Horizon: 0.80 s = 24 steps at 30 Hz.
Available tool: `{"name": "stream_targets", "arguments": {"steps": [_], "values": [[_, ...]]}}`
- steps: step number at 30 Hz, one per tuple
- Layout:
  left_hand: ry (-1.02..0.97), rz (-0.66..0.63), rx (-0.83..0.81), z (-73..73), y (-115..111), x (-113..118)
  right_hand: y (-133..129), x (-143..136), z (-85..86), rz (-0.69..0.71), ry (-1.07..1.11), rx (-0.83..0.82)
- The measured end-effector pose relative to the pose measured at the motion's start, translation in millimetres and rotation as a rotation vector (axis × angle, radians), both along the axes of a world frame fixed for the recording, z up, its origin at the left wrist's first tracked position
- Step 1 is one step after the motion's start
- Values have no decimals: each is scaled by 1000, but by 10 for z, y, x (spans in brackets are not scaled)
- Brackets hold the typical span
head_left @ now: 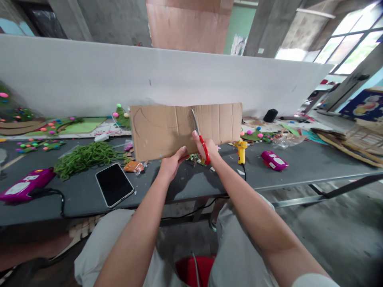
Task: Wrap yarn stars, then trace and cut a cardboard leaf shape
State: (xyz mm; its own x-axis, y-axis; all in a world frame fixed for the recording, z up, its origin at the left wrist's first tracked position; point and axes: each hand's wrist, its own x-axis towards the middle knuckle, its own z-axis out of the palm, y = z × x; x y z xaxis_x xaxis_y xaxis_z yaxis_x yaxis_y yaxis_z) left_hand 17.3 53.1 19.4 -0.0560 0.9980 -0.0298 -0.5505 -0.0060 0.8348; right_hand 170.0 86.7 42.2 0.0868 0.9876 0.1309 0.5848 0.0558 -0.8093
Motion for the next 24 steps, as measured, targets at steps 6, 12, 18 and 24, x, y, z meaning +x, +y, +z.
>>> {"name": "stream_targets", "arguments": {"steps": [6,12,18,24], "values": [[-3,5,1,-23,12,6,11,2,16,-9,-14,56],[-20,7,13,-57,8,19,-33,-26,-7,-25,-23,135],[-17,-15,24,-80,-32,29,7,11,22,0,12,105],[-27,-53,27,-119,-56,61,74,44,55,-26,34,70]]}}
